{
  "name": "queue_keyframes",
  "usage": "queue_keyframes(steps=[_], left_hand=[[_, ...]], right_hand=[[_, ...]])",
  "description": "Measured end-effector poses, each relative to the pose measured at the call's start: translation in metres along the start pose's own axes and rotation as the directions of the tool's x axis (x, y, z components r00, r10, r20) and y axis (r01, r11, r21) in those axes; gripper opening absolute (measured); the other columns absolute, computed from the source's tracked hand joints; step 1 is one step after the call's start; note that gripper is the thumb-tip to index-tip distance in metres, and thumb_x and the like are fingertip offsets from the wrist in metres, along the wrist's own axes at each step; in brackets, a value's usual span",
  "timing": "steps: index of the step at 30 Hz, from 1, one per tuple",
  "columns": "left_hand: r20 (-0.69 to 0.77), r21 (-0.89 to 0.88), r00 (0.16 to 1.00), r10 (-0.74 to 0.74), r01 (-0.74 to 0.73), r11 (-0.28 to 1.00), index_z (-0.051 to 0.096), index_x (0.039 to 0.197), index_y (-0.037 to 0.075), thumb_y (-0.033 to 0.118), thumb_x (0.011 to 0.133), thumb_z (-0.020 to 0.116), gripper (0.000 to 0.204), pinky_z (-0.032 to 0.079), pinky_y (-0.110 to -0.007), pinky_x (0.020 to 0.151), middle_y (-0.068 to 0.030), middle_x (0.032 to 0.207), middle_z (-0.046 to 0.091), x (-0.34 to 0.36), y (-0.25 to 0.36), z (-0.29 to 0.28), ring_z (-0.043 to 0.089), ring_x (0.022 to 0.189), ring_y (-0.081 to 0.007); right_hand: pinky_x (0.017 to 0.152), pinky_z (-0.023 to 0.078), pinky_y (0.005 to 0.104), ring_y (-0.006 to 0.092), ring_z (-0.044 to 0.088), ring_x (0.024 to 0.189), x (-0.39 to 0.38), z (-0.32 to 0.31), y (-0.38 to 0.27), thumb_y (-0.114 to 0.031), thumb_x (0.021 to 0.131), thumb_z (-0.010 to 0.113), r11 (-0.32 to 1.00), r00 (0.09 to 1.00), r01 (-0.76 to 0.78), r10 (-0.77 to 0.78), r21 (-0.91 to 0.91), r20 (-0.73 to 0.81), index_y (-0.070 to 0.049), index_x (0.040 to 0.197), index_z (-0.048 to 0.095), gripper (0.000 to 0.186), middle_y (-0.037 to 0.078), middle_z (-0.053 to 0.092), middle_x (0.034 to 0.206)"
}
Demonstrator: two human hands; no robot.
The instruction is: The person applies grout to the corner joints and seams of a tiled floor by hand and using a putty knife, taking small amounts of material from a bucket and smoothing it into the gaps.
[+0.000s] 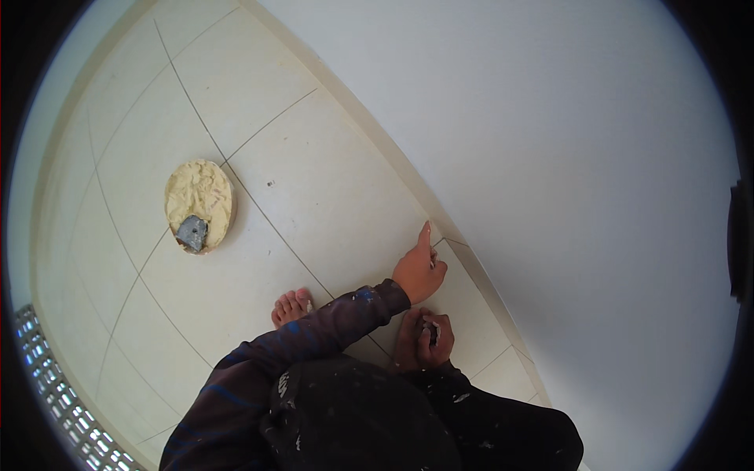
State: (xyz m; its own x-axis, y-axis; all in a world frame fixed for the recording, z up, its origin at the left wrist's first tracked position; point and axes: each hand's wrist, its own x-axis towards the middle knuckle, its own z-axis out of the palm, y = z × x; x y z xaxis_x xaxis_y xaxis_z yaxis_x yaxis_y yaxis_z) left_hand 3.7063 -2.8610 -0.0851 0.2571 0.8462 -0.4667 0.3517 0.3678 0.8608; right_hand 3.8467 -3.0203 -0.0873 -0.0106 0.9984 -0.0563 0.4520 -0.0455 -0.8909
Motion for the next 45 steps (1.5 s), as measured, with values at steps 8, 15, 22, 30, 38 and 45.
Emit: queue_keyframes(steps=[8,15,22,30,38,45], left_hand=[[0.288,-0.759,0.957,0.038,0.204,0.618,-0.046,0.147,0.03,0.001,0.096,0.051,0.114,0.049,-0.027,0.063,-0.0084,0.101,0.059,0.022,0.008,0.068,0.055,0.073,-0.0127],[0.496,-0.715,0.867,0.043,0.38,0.586,-0.029,0.159,0.03,0.0,0.095,0.051,0.106,0.045,-0.025,0.068,-0.0048,0.104,0.061,0.014,0.011,0.081,0.051,0.08,-0.0095],[-0.006,-0.251,0.997,0.077,-0.076,0.965,0.029,0.162,0.011,0.012,0.093,0.057,0.074,0.052,-0.035,0.067,-0.0125,0.09,0.068,0.055,0.021,0.035,0.066,0.078,-0.0185],[-0.188,0.804,0.972,0.139,0.071,0.59,0.038,0.155,-0.001,0.013,0.086,0.062,0.075,0.053,-0.042,0.054,-0.0082,0.07,0.068,0.026,0.049,-0.054,0.068,0.059,-0.0272],[0.213,0.786,0.977,-0.013,-0.164,0.596,0.042,0.154,0.003,0.017,0.084,0.066,0.075,0.055,-0.041,0.063,-0.0102,0.081,0.071,-0.162,0.098,-0.18,0.072,0.073,-0.0282],[-0.118,0.387,0.963,0.24,-0.178,0.905,0.059,0.137,0.008,0.019,0.087,0.064,0.051,0.054,-0.05,0.089,-0.0223,0.11,0.067,-0.21,0.082,-0.367,0.065,0.103,-0.0404]], right_hand=[[0.076,0.052,0.0368,0.0269,0.065,0.083,0.014,-0.025,0.003,-0.016,0.094,0.055,0.998,0.998,0.013,-0.009,-0.06,0.058,-0.002,0.112,0.06,0.023,0.016,0.065,0.101],[0.075,0.052,0.0407,0.0305,0.065,0.084,0.024,-0.031,0.012,-0.021,0.095,0.056,0.993,0.999,0.029,-0.024,-0.113,0.039,-0.003,0.106,0.061,0.022,0.017,0.063,0.096],[0.075,0.054,0.0432,0.0383,0.068,0.085,0.049,-0.056,0.046,-0.023,0.092,0.058,0.994,0.998,-0.058,0.06,-0.092,0.016,-0.005,0.101,0.065,0.021,0.017,0.066,0.095],[0.077,0.057,0.0423,0.0365,0.071,0.085,0.061,-0.004,-0.066,-0.009,0.086,0.061,0.991,0.981,-0.133,0.128,-0.025,-0.143,-0.004,0.092,0.065,0.009,0.019,0.069,0.089],[0.071,0.052,0.0391,0.0312,0.065,0.078,-0.038,0.078,-0.218,-0.016,0.092,0.054,0.996,0.996,0.083,-0.083,-0.034,0.011,-0.002,0.1,0.061,0.017,0.016,0.063,0.09],[0.068,0.05,0.0388,0.0308,0.062,0.075,-0.053,0.167,-0.319,-0.017,0.091,0.057,0.994,0.996,0.06,-0.065,-0.087,-0.053,-0.002,0.1,0.061,0.017,0.016,0.059,0.086]])
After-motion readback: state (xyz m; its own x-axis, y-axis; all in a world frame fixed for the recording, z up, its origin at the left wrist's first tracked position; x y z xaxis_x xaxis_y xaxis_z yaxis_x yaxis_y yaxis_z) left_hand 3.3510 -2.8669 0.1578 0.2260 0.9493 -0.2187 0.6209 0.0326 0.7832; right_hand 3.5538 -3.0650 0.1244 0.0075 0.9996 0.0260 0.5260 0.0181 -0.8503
